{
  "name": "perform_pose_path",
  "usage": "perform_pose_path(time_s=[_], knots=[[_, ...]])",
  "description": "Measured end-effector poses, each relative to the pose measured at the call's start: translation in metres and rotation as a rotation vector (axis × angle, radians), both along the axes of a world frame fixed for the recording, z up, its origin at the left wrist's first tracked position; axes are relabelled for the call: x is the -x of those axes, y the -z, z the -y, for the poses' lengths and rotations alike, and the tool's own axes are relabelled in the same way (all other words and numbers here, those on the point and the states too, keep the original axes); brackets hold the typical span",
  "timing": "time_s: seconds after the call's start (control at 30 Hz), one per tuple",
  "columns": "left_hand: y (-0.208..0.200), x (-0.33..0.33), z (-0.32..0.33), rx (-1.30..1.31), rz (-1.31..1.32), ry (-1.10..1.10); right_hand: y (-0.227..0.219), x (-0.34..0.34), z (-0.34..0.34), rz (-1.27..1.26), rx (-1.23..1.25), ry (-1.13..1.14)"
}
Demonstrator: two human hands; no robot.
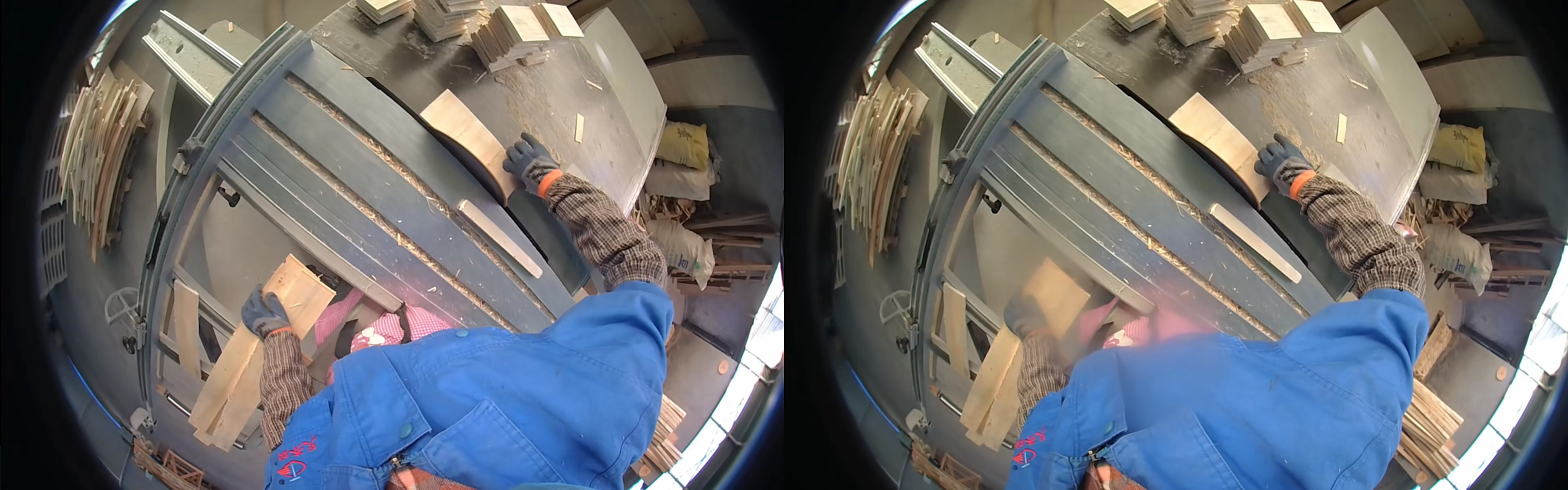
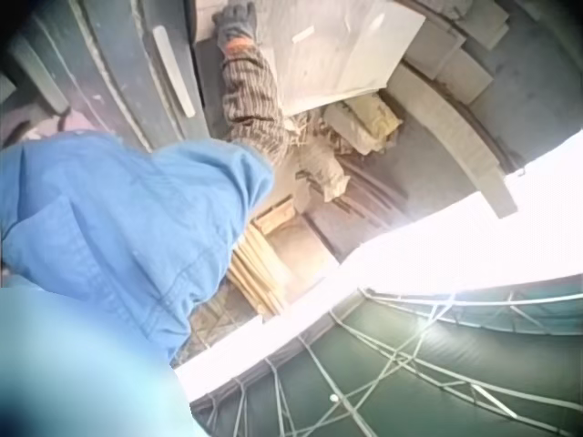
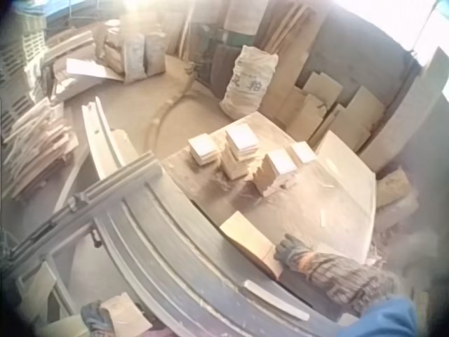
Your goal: The person uses a table saw to cut wooden planks into smaller pieces. They feed each plank through the saw, guide it with a push stick, and stack the cut pieces on the table.
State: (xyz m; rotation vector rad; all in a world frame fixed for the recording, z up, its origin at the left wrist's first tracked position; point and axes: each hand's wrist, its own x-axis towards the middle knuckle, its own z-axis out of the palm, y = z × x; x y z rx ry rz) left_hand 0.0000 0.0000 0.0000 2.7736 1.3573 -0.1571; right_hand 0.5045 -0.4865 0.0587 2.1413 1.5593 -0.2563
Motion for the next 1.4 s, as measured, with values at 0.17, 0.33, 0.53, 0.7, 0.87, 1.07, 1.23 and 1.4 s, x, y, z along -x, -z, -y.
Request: perform_pose_path(time_s=[0.17, 0.33, 0.53, 0.7, 0.87, 1.07, 1.23, 1.4], knots=[[-0.007, -0.001, 0.005, 0.029, 0.030, -0.025, -0.011, -0.028, -0.057, 0.003, -0.077, 0.171], [0.006, 0.004, -0.004, -0.082, -0.140, 0.071, -0.009, -0.084, -0.147, 0.056, -0.191, 0.273], [0.007, 0.006, -0.003, -0.056, -0.092, 0.072, -0.023, -0.102, -0.211, -0.118, -0.376, 0.538], [-0.001, -0.001, 0.005, 0.024, -0.013, -0.026, -0.029, -0.083, -0.221, -0.096, -0.332, 0.658], [0.001, 0.002, 0.003, -0.057, -0.166, 0.049, -0.041, -0.089, -0.234, -0.103, -0.540, 0.579], [0.003, 0.005, 0.004, -0.047, -0.233, 0.066, -0.038, -0.089, -0.302, -0.075, -0.459, 0.628], [0.003, 0.005, 0.006, -0.011, -0.086, 0.020, -0.062, -0.091, -0.319, -0.169, -0.614, 0.568], [-0.002, 0.001, 0.006, -0.014, -0.216, 0.005, -0.067, -0.110, -0.343, -0.072, -0.715, 0.524]])
